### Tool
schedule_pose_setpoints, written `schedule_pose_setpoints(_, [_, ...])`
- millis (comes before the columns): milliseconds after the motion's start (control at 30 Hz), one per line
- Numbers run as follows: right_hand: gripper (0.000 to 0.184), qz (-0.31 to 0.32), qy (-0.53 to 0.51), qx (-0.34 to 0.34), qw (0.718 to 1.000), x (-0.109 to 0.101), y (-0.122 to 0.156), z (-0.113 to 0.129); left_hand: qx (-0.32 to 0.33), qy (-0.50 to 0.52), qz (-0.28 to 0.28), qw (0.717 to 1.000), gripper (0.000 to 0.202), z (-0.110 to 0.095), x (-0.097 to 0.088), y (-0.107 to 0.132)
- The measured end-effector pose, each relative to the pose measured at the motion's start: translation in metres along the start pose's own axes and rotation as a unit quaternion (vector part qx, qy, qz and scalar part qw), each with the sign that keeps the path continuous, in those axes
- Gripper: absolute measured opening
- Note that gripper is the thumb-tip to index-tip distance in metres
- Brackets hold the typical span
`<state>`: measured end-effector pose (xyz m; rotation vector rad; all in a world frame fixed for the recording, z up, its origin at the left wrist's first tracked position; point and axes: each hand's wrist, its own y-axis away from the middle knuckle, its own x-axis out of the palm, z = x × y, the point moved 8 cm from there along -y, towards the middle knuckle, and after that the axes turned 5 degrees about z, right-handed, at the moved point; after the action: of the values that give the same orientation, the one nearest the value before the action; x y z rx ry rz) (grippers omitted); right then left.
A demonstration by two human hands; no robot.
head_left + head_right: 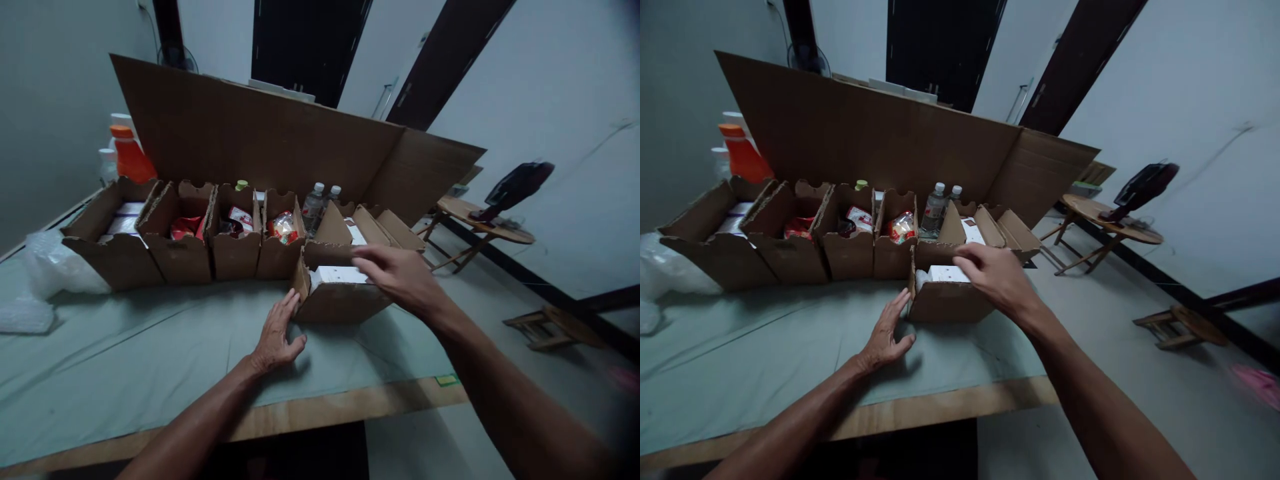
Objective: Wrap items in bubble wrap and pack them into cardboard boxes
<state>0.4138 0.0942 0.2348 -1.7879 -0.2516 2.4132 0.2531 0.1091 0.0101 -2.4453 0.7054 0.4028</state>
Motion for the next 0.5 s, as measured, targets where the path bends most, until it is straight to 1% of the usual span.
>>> schedule_pose_setpoints(33, [0.025,-0.070,-0.035,0.029,0.997,-0.015,0.024,-0.020,0.000,0.000,-0.001,1.000,0.085,0.000,-0.001,0.001])
schedule_pose_setpoints(67, [0.026,-0.138,-0.058,0.064,0.987,-0.027,0.051,-0.043,0.001,0.002,-0.002,1.000,0.085,0.000,-0.002,0.001])
schedule_pose_setpoints(100, [0.027,-0.186,-0.076,0.105,0.974,-0.031,0.076,-0.068,0.001,0.005,-0.005,1.000,0.085,0.000,-0.003,0.002])
schedule_pose_setpoints(133, [0.028,-0.225,-0.103,0.148,0.958,-0.029,0.100,-0.095,0.001,0.010,-0.008,1.000,0.085,-0.001,-0.004,0.003])
schedule_pose_setpoints(167, [0.030,-0.243,-0.133,0.183,0.943,-0.021,0.118,-0.119,-0.002,0.016,-0.013,1.000,0.086,-0.002,-0.004,0.003])
schedule_pose_setpoints(200, [0.033,-0.240,-0.161,0.204,0.935,-0.008,0.129,-0.140,-0.008,0.024,-0.018,1.000,0.086,-0.002,-0.004,0.004])
schedule_pose_setpoints(233, [0.039,-0.222,-0.192,0.216,0.931,0.008,0.134,-0.156,-0.020,0.030,-0.024,0.999,0.087,-0.002,-0.003,0.004])
schedule_pose_setpoints(267, [0.046,-0.196,-0.223,0.216,0.930,0.026,0.133,-0.167,-0.036,0.035,-0.029,0.998,0.088,-0.002,-0.002,0.003])
schedule_pose_setpoints(300, [0.053,-0.167,-0.253,0.206,0.930,0.043,0.127,-0.173,-0.053,0.038,-0.033,0.997,0.089,-0.002,0.000,0.002])
schedule_pose_setpoints(333, [0.059,-0.141,-0.282,0.190,0.929,0.058,0.118,-0.175,-0.068,0.040,-0.036,0.996,0.091,-0.002,0.003,-0.002])
schedule_pose_setpoints(400, [0.065,-0.107,-0.324,0.165,0.925,0.080,0.097,-0.173,-0.090,0.046,-0.039,0.994,0.094,-0.004,0.008,-0.012])
schedule_pose_setpoints(467, [0.064,-0.095,-0.339,0.162,0.922,0.093,0.082,-0.170,-0.100,0.065,-0.042,0.992,0.098,-0.008,0.014,-0.026])
schedule_pose_setpoints(500, [0.063,-0.094,-0.339,0.168,0.921,0.097,0.080,-0.170,-0.102,0.077,-0.047,0.991,0.099,-0.010,0.016,-0.032])
